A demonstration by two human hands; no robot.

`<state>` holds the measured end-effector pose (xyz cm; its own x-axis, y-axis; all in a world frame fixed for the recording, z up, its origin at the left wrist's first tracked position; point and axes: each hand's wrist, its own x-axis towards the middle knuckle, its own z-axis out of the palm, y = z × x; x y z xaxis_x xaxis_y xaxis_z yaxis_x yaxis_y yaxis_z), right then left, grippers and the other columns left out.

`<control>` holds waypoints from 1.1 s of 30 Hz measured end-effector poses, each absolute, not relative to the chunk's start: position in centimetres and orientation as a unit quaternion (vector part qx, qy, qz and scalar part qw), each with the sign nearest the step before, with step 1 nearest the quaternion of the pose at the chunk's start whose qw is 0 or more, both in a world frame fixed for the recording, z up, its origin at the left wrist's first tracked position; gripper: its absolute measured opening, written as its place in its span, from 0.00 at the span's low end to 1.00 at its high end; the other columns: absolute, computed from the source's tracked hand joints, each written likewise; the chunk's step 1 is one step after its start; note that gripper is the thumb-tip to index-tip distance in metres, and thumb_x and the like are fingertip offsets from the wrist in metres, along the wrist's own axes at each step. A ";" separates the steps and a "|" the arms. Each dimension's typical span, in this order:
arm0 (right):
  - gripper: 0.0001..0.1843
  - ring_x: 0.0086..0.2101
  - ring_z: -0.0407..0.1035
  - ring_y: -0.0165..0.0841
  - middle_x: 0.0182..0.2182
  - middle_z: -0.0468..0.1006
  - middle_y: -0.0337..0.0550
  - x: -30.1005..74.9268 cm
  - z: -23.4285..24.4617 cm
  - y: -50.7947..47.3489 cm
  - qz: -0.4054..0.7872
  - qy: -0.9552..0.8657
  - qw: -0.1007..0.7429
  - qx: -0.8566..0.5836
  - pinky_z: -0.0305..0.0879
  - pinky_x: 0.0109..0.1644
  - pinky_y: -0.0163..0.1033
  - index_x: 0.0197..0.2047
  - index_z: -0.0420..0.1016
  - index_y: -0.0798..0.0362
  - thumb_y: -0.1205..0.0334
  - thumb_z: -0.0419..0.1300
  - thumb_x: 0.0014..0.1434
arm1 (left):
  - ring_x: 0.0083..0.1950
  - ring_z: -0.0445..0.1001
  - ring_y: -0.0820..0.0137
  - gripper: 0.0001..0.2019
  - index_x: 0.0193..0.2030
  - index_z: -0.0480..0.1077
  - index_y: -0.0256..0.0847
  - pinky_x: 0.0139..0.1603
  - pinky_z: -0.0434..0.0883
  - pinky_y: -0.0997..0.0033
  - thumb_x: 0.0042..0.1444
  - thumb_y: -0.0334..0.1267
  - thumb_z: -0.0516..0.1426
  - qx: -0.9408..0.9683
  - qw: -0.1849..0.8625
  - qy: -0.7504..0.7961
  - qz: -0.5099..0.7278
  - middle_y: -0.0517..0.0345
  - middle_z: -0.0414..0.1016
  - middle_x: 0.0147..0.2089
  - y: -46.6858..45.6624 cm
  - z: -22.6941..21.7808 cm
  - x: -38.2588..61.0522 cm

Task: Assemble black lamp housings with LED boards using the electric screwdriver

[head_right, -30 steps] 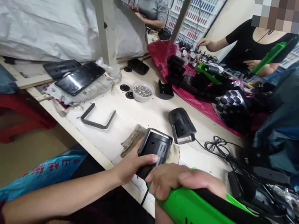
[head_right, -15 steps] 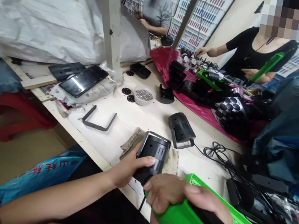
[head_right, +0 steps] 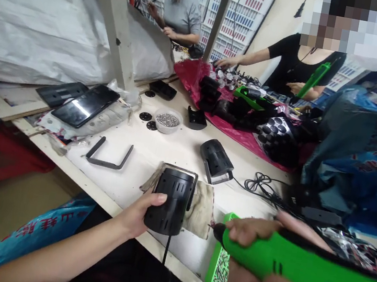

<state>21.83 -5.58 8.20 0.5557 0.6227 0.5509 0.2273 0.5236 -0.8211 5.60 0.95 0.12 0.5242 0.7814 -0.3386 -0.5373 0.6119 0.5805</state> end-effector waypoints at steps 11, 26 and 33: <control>0.30 0.51 0.66 0.44 0.51 0.70 0.47 21.9 7.5 -5.7 -0.169 -0.464 0.688 -0.532 0.65 0.53 0.53 0.60 0.65 0.45 0.61 0.63 0.53 | 0.42 0.77 0.56 0.37 0.43 0.77 0.37 0.46 0.73 0.57 0.38 0.69 0.61 0.156 0.862 0.303 0.375 0.48 0.81 0.39 0.7 0.4 5.8; 0.48 0.65 0.49 0.50 0.66 0.54 0.56 15.4 1.4 -5.3 0.214 -0.523 0.405 -0.719 0.53 0.63 0.60 0.69 0.47 0.55 0.42 0.59 0.53 | 0.58 0.70 0.49 0.40 0.52 0.74 0.34 0.61 0.64 0.52 0.52 0.70 0.48 0.078 0.894 0.228 0.378 0.41 0.79 0.47 1.0 0.6 6.7; 0.47 0.64 0.51 0.52 0.66 0.56 0.55 16.1 0.0 -5.6 0.231 -0.502 0.415 -0.723 0.54 0.62 0.60 0.68 0.50 0.53 0.46 0.63 0.50 | 0.54 0.74 0.54 0.32 0.51 0.75 0.35 0.58 0.66 0.57 0.56 0.62 0.52 0.112 0.823 0.288 0.476 0.43 0.80 0.45 0.7 0.7 7.3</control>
